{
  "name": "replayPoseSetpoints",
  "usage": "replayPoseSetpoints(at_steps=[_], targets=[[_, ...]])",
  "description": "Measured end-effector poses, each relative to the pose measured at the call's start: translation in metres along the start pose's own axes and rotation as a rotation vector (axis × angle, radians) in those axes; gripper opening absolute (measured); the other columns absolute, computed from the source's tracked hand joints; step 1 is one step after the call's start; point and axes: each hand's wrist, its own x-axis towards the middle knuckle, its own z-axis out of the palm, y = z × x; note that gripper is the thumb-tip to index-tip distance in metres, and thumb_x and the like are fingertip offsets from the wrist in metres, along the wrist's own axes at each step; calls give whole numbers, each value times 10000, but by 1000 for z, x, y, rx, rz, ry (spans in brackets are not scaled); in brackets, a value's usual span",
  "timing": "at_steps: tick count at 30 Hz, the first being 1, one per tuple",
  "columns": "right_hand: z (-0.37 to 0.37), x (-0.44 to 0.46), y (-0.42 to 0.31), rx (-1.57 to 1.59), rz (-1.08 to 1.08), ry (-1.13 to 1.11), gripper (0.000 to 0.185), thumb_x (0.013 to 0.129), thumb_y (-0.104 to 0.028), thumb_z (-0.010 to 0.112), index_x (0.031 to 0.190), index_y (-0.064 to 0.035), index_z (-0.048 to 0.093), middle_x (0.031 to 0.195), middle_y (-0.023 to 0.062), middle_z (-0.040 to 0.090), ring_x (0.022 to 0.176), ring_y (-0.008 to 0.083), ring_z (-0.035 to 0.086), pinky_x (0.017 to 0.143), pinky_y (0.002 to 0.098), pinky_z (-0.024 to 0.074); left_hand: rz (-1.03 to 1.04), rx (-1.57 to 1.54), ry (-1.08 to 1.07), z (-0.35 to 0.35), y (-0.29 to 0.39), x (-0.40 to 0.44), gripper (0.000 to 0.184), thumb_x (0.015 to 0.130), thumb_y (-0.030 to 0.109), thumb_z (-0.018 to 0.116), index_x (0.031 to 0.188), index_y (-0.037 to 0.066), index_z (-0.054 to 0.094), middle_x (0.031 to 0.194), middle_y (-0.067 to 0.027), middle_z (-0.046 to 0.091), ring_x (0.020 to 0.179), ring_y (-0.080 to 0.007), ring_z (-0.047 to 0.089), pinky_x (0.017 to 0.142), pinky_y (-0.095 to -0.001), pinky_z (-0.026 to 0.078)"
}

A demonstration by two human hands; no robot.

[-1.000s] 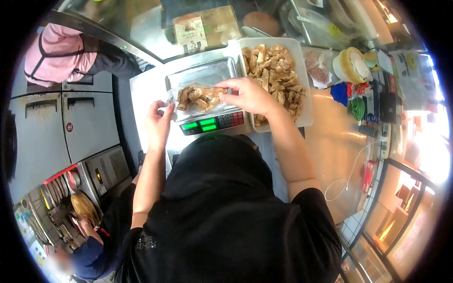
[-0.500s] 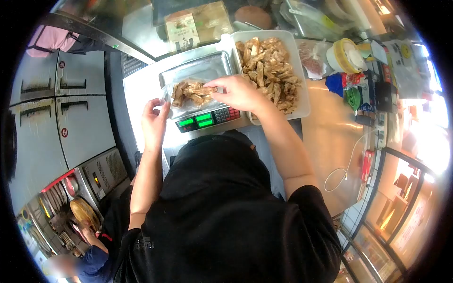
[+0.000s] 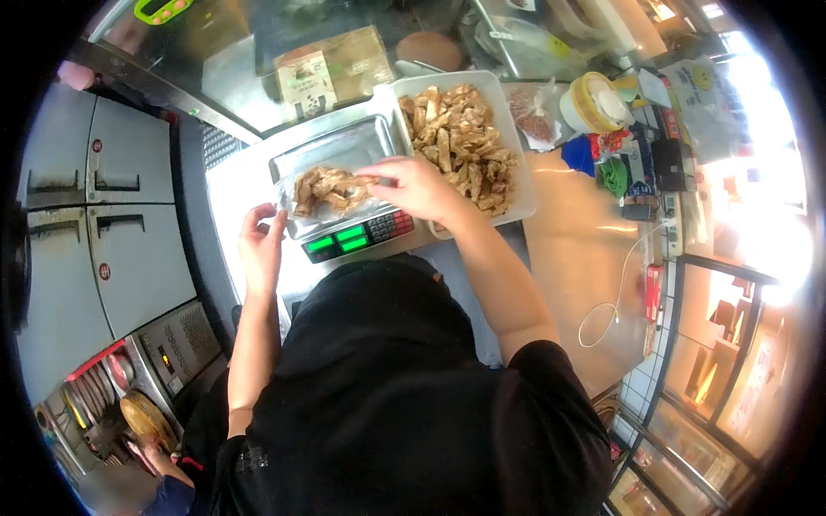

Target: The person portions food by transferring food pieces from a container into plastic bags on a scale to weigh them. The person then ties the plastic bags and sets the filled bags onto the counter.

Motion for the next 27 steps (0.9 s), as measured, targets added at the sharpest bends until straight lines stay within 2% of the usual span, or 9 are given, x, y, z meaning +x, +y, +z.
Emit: replayPoseSetpoints(at_steps=[1, 2, 10, 11, 14, 15, 18, 19, 27], targets=[[-6, -6, 11, 144, 35, 71, 329, 919, -125, 719, 1247, -110, 726, 1008, 51, 741, 696, 95, 601, 627, 249, 501, 1, -7, 4, 0, 2, -1, 260, 931, 149, 739, 1121, -10, 658, 816, -29, 661, 639, -65, 558, 586, -233, 454], [-20, -15, 20, 61, 6, 154, 352, 913, -104, 728, 1266, -104, 715, 957, 38, 740, 659, 67, 581, 579, 228, 465, 2, -12, 7, -1, 4, -1, 257, 931, 147, 738, 1119, -9, 658, 809, -29, 658, 636, -64, 553, 587, -232, 453], [-98, -84, 114, -282, 332, 425, 385, 887, -161, 719, 1250, -38, 697, 887, 102, 726, 642, 129, 618, 597, 300, 492, -8, 9, 3, -2, 6, -1, 292, 914, 149, 746, 1133, -28, 668, 1001, -80, 689, 672, -97, 565, 621, -268, 491], [-103, -90, 116, -139, 472, 384, 482, 849, -162, 744, 1300, -17, 657, 1009, 164, 725, 825, 233, 703, 737, 345, 542, -21, 10, -3, -2, 8, -2, 307, 913, 146, 745, 1147, -34, 661, 1000, -86, 690, 674, -97, 557, 624, -265, 489], [-100, -99, 145, -502, 204, 357, 544, 837, -153, 749, 1344, -8, 614, 1192, 223, 683, 1079, 335, 675, 916, 393, 526, -63, 19, -7, 0, 14, -2, 325, 914, 144, 742, 1158, -49, 651, 1011, -93, 688, 677, -95, 556, 622, -266, 487], [-102, -94, 138, -428, 312, 313, 557, 852, -155, 749, 1368, -17, 589, 1331, 236, 617, 1206, 378, 599, 1022, 417, 478, -80, 38, -10, 0, 13, -2, 335, 925, 137, 734, 1175, -63, 635, 1010, -92, 685, 680, -88, 550, 613, -258, 478], [-100, -75, 130, -334, 316, 412, 520, 873, -171, 747, 1360, -49, 610, 1207, 203, 684, 1076, 343, 665, 932, 409, 523, -94, 19, 14, 5, 21, -5, 326, 937, 124, 722, 1188, -62, 627, 1000, -80, 684, 678, -82, 543, 604, -245, 467], [-104, -64, 113, -297, 356, 380, 428, 900, -189, 723, 1295, -42, 651, 1278, 217, 656, 1144, 389, 631, 991, 416, 502, -93, -6, 21, 7, 20, -5, 311, 945, 115, 717, 1188, -54, 624, 986, -62, 678, 673, -74, 533, 594, -234, 452], [-102, 8, 168, -441, 133, 155, 365, 917, -145, 625, 1274, -93, 677, 1240, 175, 684, 1116, 348, 656, 984, 433, 515, -164, -3, 104, 18, 38, -21, 254, 948, 114, 714, 1145, -30, 646, 957, -34, 662, 674, -62, 536, 588, -218, 438]])
